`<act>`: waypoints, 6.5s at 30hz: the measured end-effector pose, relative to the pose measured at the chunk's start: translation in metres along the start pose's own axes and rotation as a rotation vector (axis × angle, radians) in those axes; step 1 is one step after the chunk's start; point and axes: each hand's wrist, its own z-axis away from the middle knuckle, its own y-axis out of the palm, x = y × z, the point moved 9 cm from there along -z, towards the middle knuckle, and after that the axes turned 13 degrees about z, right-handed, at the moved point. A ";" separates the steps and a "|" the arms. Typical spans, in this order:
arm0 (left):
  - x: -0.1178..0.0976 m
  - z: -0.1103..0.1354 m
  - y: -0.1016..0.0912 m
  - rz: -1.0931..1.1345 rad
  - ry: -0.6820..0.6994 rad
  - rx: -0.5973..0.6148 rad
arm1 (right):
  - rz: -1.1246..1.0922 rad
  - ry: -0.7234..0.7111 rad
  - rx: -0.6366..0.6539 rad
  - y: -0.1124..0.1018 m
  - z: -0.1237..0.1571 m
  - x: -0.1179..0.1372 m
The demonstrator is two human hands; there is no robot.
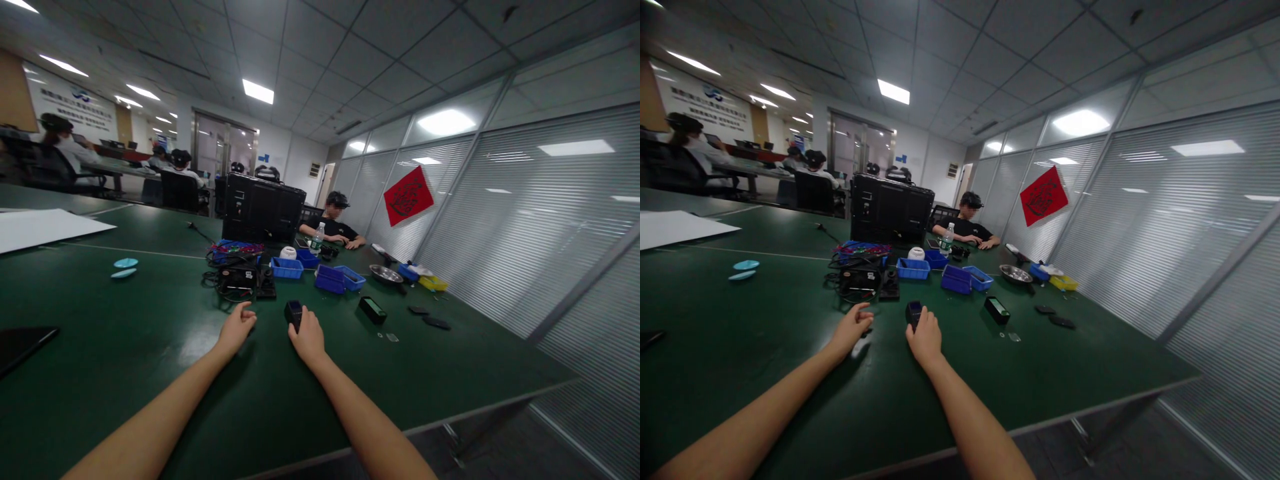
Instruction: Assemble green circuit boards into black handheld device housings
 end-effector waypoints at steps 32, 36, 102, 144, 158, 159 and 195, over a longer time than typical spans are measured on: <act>-0.023 0.014 -0.002 -0.461 0.017 -0.076 | -0.741 -0.002 0.134 0.035 -0.017 0.067; -0.028 0.021 -0.003 -0.455 0.019 -0.091 | -0.738 0.099 0.157 0.039 -0.027 0.042; -0.036 0.014 -0.151 -0.848 -0.201 -0.200 | -0.658 0.048 0.173 0.040 -0.035 0.031; -0.025 0.038 0.073 -0.597 0.179 0.403 | -0.142 0.122 0.330 0.016 -0.034 0.012; -0.015 0.021 0.033 -0.120 0.077 0.253 | -0.054 0.296 0.263 0.009 -0.035 -0.052; -0.014 0.020 0.032 -0.110 0.071 0.251 | -0.046 0.305 0.255 0.008 -0.033 -0.055; -0.014 0.021 0.031 -0.131 -0.006 0.328 | -0.056 0.468 0.064 -0.026 -0.024 -0.136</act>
